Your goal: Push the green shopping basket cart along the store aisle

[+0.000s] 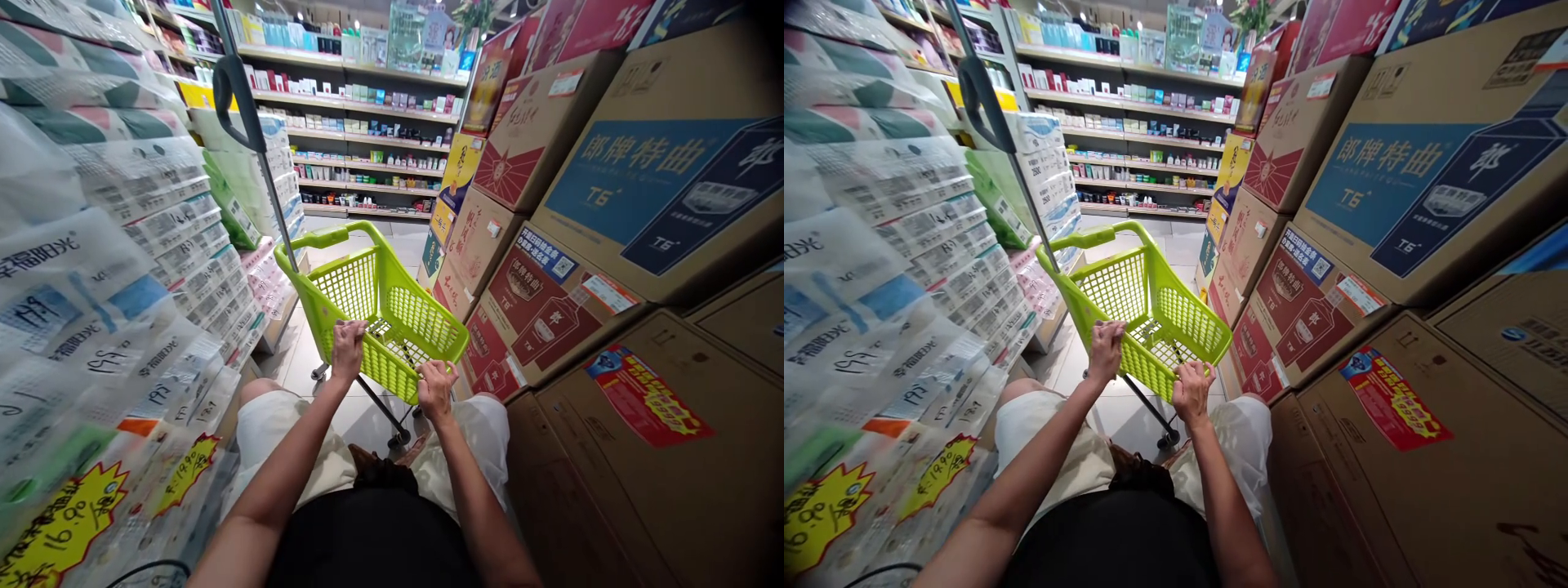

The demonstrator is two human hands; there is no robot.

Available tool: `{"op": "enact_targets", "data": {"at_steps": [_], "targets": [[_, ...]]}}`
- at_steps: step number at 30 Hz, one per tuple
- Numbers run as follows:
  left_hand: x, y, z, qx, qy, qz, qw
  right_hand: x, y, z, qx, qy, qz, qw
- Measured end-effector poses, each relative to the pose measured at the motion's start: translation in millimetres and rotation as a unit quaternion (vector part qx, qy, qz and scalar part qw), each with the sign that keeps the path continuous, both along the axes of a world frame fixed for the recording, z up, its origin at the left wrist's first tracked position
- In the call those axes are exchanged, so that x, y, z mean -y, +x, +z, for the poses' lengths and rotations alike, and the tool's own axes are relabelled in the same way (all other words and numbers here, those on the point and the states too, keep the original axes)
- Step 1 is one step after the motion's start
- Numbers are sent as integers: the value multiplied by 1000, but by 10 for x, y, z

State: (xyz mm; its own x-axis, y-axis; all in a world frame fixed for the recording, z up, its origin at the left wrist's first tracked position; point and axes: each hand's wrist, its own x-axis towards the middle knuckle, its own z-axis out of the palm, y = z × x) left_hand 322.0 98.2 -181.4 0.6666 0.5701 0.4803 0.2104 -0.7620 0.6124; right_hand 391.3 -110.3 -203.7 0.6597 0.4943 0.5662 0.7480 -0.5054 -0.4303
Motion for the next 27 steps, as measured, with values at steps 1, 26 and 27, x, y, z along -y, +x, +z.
{"op": "enact_targets", "data": {"at_steps": [1,26,27], "targets": [[-21,-4,40,-17,11,-25,999,-21,-28,31,7,-12,-3,1000],[-815,-101,195,-57,111,-75,989,-876,-286,347,36,-47,24,998],[-862,-111,205,-56,111,-60,990,-892,-275,352,37,-45,27,998]]}}
